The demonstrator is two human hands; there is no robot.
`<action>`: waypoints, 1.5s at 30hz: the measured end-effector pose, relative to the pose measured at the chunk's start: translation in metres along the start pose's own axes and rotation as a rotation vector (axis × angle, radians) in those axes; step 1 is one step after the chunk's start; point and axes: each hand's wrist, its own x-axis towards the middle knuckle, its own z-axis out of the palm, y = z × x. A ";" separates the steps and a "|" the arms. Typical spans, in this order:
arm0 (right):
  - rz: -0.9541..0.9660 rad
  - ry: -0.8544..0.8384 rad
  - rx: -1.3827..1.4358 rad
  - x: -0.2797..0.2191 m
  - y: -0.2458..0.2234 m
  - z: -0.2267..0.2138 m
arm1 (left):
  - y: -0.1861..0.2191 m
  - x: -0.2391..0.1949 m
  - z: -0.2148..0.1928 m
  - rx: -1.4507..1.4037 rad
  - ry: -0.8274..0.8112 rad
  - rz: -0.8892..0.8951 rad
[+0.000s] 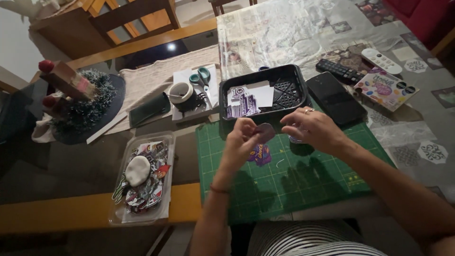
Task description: Peeling decorative stickers from a backing sheet and applying them to a green cutting mat on a table.
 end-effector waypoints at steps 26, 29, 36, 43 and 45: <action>0.226 -0.050 0.316 0.001 -0.007 -0.001 | 0.015 -0.003 0.017 -0.097 0.044 0.079; 0.216 -0.045 0.365 0.002 -0.019 -0.010 | 0.022 -0.004 0.017 -0.079 0.028 0.094; 0.071 -0.080 0.237 -0.001 0.007 0.013 | 0.016 -0.004 0.021 -0.095 -0.012 0.065; 0.228 0.084 0.542 0.002 0.013 -0.022 | 0.010 -0.005 0.016 -0.032 -0.153 0.057; 0.223 0.123 0.518 0.007 0.014 -0.036 | 0.012 -0.002 0.004 0.031 -0.149 0.056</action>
